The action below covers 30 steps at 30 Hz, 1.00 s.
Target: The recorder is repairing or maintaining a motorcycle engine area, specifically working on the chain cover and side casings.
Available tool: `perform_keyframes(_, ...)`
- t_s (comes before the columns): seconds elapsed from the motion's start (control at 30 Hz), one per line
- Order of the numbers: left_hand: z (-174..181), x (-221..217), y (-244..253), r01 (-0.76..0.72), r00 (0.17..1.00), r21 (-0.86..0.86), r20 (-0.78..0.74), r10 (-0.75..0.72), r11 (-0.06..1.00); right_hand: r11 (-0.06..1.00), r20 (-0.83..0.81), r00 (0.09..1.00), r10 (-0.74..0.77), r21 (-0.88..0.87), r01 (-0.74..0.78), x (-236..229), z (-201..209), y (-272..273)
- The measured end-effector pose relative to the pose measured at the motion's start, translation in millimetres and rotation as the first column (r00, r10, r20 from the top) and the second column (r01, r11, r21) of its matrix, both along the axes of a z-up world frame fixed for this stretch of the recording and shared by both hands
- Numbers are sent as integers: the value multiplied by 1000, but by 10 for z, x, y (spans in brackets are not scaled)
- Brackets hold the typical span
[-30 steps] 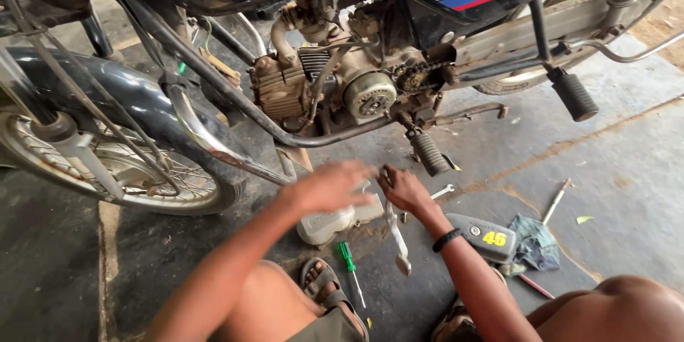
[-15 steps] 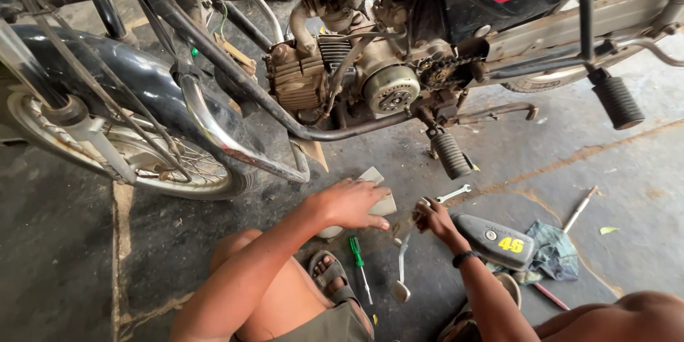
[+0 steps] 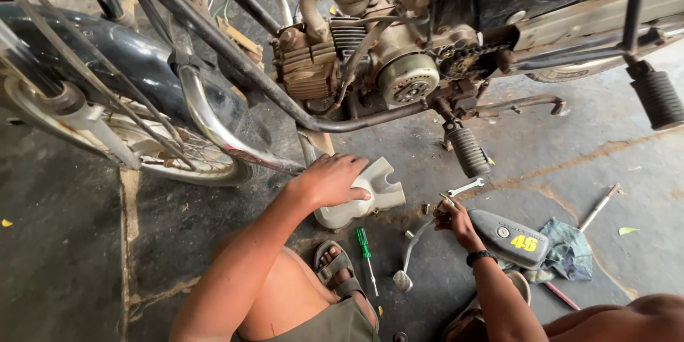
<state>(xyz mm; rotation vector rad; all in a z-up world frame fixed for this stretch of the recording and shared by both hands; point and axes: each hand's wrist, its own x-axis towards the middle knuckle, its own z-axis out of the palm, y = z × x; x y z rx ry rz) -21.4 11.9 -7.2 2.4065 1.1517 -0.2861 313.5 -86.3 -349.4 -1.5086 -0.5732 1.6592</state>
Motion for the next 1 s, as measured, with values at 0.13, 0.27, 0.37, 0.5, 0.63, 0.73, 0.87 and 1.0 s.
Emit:
perform_keyframes(0.13, -27, -26, 21, 14, 1000, -11, 26, -13, 1000, 999, 28, 1000, 2, -39, -1, -26, -78, 65)
perform_keyframes(0.27, -21, -32, -3, 21, 1000, -4, 19, -21, 1000, 996, 272, 960, -65, 76, 46, -83, -161, 63)
perform_keyframes(0.37, 4, -24, 4, 15, 1000, -9, 10, -15, 1000, 989, 602, 789, -121, 144, 41, -82, -388, 78)
perform_keyframes(0.5, 17, -6, 4, 6, 999, -43, -48, -8, 999, 984, 919, 371, -137, 170, -57, -193, -267, -10)
perform_keyframes(0.63, 29, 1, 15, -12, 998, -49, -61, 9, 999, 998, 940, 338, -52, 40, 41, -363, 45, -8)
perform_keyframes(0.73, 31, 12, 38, -11, 998, -45, -63, 9, 999, 995, 921, 388, 34, -68, 75, -395, 14, 45)
perform_keyframes(0.87, 47, 12, 35, -21, 997, -70, -81, 15, 997, 984, 934, 346, 94, -140, 112, -516, 38, 103)
perform_keyframes(1.0, 67, 2, 24, -18, 997, -65, -72, 14, 998, 995, 975, 204, 86, -95, 32, -694, 160, 260)
